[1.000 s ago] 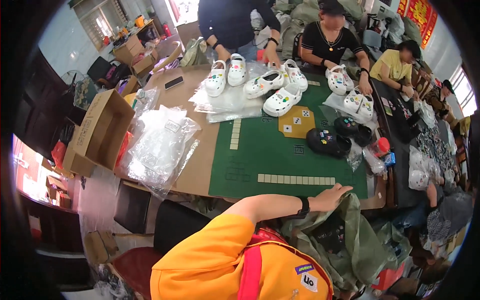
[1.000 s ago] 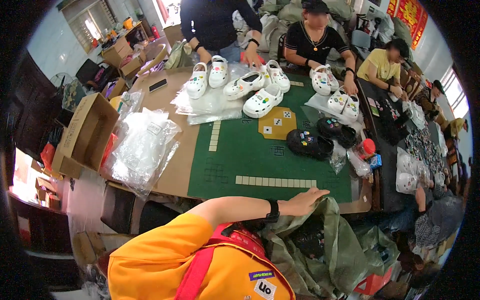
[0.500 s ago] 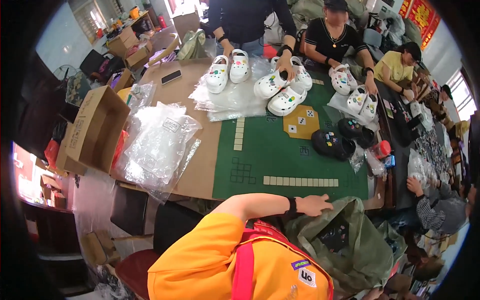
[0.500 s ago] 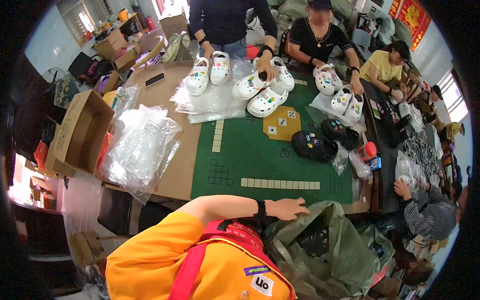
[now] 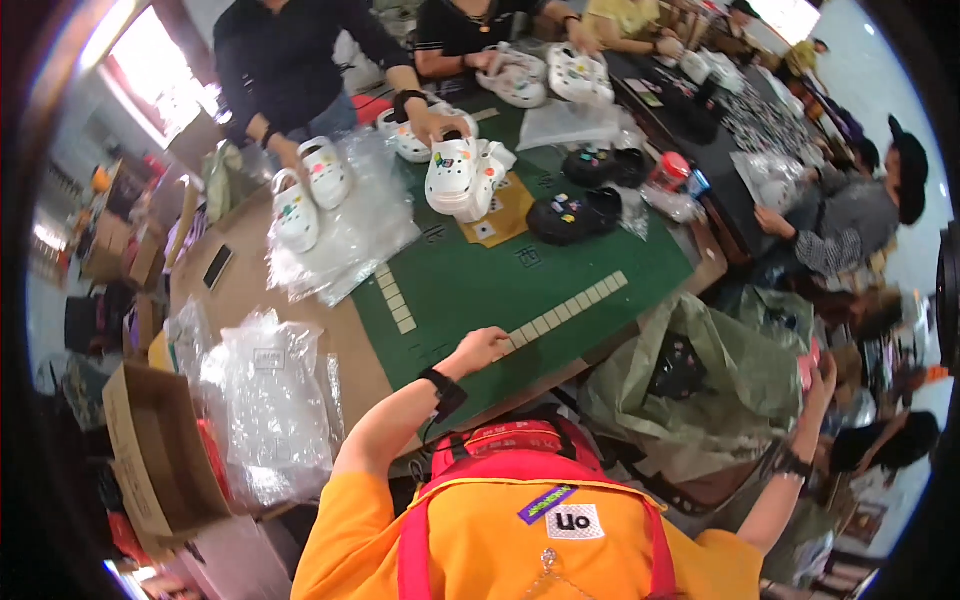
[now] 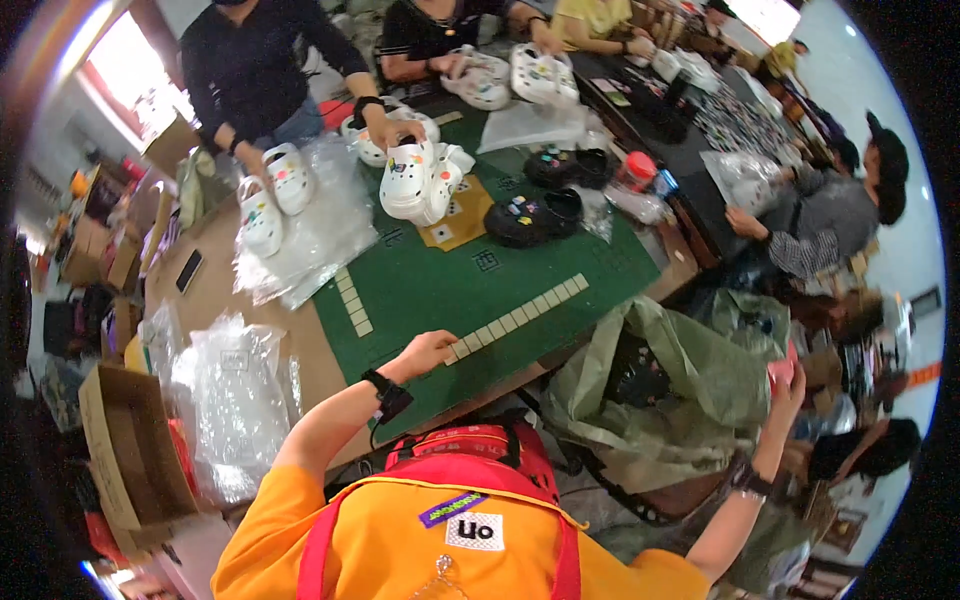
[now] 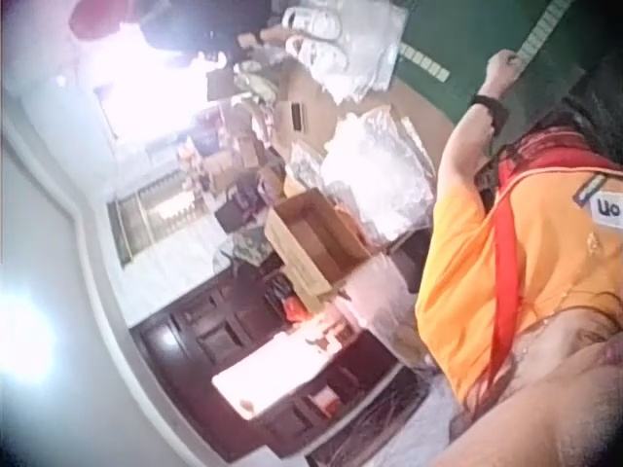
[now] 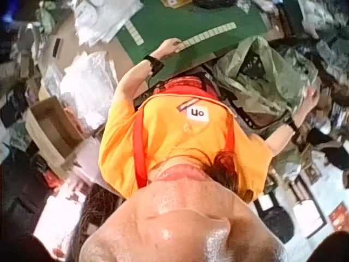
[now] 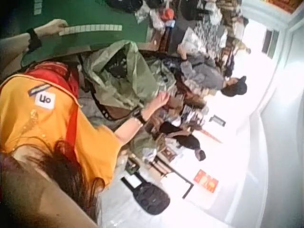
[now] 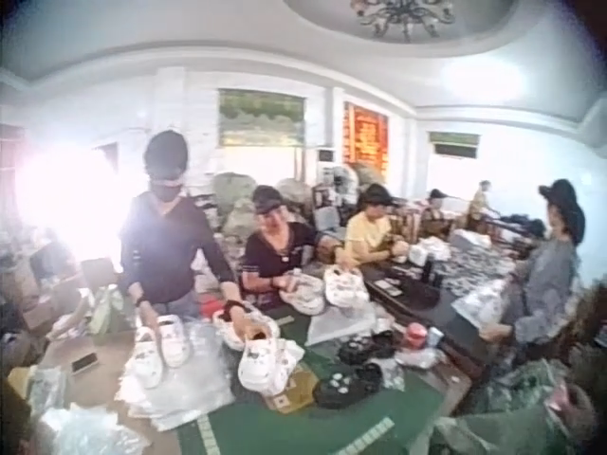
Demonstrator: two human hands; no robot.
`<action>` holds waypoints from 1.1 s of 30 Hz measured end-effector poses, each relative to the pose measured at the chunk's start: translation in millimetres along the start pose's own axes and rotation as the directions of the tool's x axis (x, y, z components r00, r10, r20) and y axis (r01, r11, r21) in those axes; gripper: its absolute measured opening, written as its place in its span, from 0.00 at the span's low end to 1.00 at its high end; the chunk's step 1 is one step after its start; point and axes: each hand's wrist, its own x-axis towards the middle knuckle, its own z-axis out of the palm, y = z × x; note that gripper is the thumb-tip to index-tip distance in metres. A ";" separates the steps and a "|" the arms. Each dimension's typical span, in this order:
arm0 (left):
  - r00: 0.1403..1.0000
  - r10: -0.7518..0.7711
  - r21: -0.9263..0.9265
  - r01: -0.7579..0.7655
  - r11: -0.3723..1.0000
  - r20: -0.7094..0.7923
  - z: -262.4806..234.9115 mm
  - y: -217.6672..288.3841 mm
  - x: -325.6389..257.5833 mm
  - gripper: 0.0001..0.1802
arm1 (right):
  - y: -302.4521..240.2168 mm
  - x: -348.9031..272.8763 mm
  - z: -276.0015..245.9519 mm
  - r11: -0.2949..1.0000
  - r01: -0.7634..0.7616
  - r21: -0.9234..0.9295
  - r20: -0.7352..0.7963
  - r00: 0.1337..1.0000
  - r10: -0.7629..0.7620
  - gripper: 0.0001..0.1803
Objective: The recorder is taking shoes out of large bags, checking them, and placing them into individual plastic packaging.
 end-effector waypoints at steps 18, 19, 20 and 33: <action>0.950 -0.297 -0.196 0.275 0.941 -0.092 -33.7 -65.5 -46.8 0.17 | -274.4 -39.7 186.3 0.769 0.638 -0.043 0.988 0.140 -0.061 0.25; 0.928 -0.347 -0.252 0.307 0.918 -0.135 -36.3 -72.5 -55.3 0.17 | -288.3 -32.0 178.7 0.784 0.618 -0.048 0.982 0.174 -0.077 0.25; 0.906 -0.389 -0.305 0.328 0.894 -0.166 -38.8 -78.1 -59.5 0.17 | -304.8 -25.3 166.5 0.799 0.598 -0.065 0.972 0.220 -0.086 0.25; 0.986 -0.094 -0.232 0.060 0.971 -0.140 -30.7 11.3 43.6 0.17 | -327.6 136.3 331.3 0.793 0.606 0.070 0.818 0.420 -0.394 0.24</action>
